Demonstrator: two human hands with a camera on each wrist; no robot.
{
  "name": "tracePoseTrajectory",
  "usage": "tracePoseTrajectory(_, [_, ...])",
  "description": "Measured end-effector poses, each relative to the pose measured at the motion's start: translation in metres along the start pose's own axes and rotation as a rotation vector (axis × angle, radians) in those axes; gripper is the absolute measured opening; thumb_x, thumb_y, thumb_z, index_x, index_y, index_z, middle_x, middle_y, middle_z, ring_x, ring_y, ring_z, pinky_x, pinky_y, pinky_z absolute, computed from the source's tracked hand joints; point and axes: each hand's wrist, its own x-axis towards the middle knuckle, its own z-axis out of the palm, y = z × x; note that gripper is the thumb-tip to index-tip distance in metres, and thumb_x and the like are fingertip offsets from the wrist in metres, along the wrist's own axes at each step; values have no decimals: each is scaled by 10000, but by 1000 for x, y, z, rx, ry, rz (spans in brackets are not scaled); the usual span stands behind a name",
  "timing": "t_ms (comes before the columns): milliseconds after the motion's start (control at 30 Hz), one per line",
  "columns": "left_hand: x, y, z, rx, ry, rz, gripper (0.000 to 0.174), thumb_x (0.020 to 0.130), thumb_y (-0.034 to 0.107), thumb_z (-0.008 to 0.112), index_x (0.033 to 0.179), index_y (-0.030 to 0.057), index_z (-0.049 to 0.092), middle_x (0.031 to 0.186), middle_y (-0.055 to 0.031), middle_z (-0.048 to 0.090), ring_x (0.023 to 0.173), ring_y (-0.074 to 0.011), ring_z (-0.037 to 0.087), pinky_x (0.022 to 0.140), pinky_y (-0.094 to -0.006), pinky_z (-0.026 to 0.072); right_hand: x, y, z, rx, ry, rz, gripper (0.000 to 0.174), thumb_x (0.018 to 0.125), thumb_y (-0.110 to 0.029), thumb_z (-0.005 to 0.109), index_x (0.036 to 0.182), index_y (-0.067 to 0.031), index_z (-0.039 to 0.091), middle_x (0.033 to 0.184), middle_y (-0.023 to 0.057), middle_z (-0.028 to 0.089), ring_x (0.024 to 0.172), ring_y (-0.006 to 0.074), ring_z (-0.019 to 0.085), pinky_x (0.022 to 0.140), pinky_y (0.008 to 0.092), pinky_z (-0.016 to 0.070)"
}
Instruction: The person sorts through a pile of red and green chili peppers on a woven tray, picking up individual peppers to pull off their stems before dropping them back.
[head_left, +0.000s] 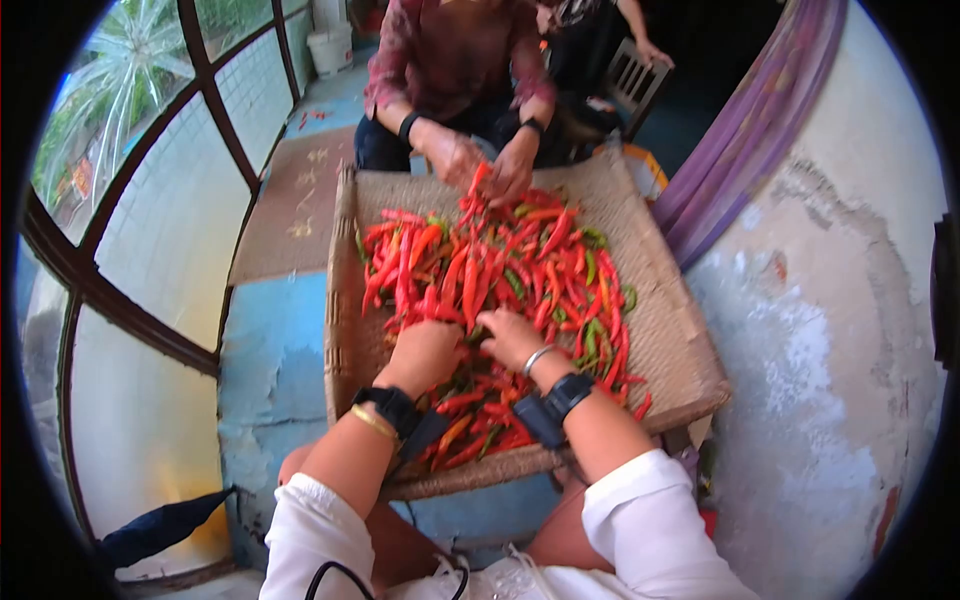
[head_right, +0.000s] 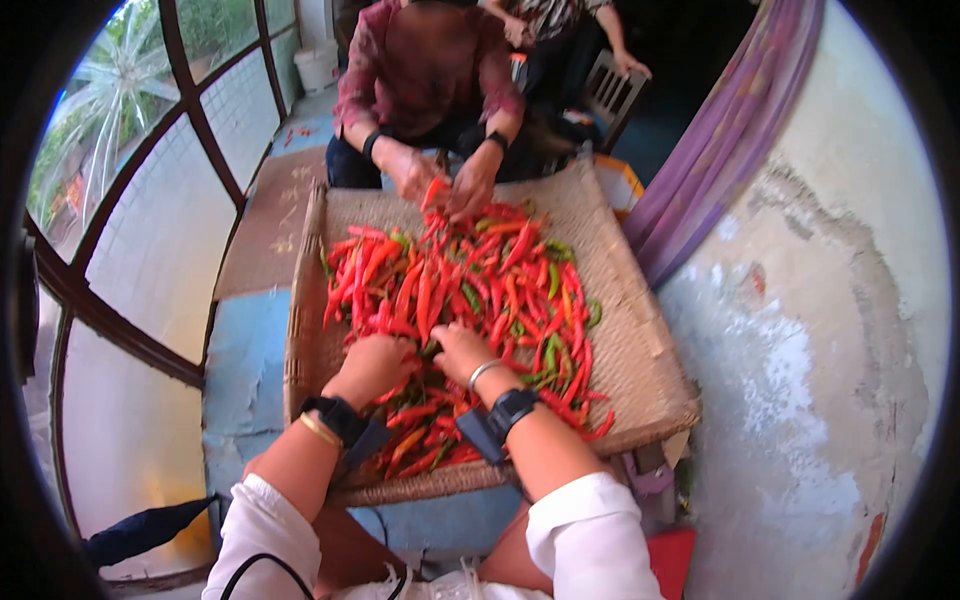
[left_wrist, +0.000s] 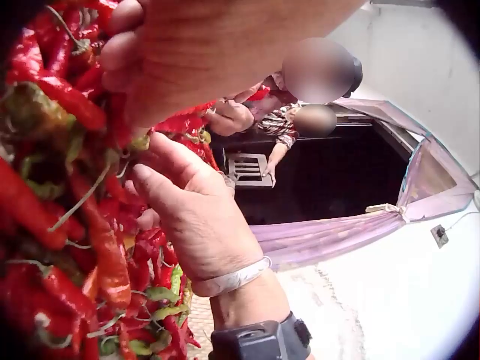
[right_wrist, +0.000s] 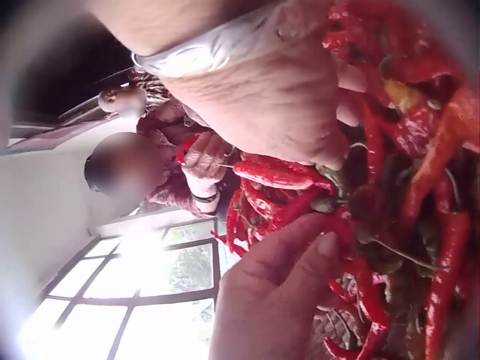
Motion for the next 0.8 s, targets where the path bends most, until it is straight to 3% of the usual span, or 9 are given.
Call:
tracePoseTrajectory(100, [-1, 2, -2, 8, -19, -23, 254, 733, 306, 572, 877, 100, 606, 735, -122, 608, 718, -301, 596, 608, -417, 477, 1, -1, 3, 145, 12, 32, 209, 699, -185, 633, 845, -45, 581, 768, 119, 611, 756, 267, 592, 697, 350, 460])
tracePoseTrajectory(167, [-3, 4, -7, -1, -45, -35, 280, 726, 328, 587, 888, 100, 606, 731, -119, 609, 718, -299, 596, 614, -411, 475, -2, -11, 0, 223, 20, 98, 213, 709, -201, 634, 838, -39, 583, 772, 117, 619, 728, 247, 601, 669, 334, 465])
tracePoseTrajectory(300, [-2, 3, -1, -10, -26, -19, 288, 716, 333, 603, 885, 100, 605, 721, -115, 608, 715, -295, 597, 615, -409, 473, -1, -9, 5, 230, 45, 170, 217, 711, -204, 631, 839, -35, 585, 750, 114, 619, 720, 236, 606, 665, 329, 467])
tracePoseTrajectory(467, [-3, 9, -10, -132, 88, 28, 353, 705, 369, 621, 949, 115, 595, 714, -124, 606, 686, -298, 594, 592, -405, 466, 0, -16, -11, 170, 132, 78, 221, 683, -170, 613, 852, -31, 586, 696, 105, 612, 662, 227, 606, 625, 322, 476])
tracePoseTrajectory(633, [-4, 19, -30, -129, 43, -36, 376, 702, 398, 619, 958, 123, 595, 728, -121, 612, 698, -287, 599, 587, -404, 466, -8, -39, -39, 299, 150, 33, 191, 674, -142, 597, 824, -25, 587, 669, 89, 605, 619, 174, 596, 582, 293, 472])
tracePoseTrajectory(700, [-5, 16, -28, -143, 24, -23, 367, 702, 406, 615, 939, 126, 602, 733, -109, 618, 712, -275, 604, 587, -404, 468, -10, -43, -47, 344, 91, 55, 183, 653, -144, 587, 804, -41, 594, 697, 134, 603, 669, 264, 599, 623, 344, 475])
tracePoseTrajectory(800, [-8, 9, -18, -152, 23, 80, 296, 725, 350, 592, 926, 133, 609, 716, -118, 608, 685, -303, 592, 597, -418, 468, -14, -46, -56, 420, 111, 44, 155, 664, -136, 590, 776, -29, 602, 642, 96, 594, 597, 182, 579, 575, 299, 461])
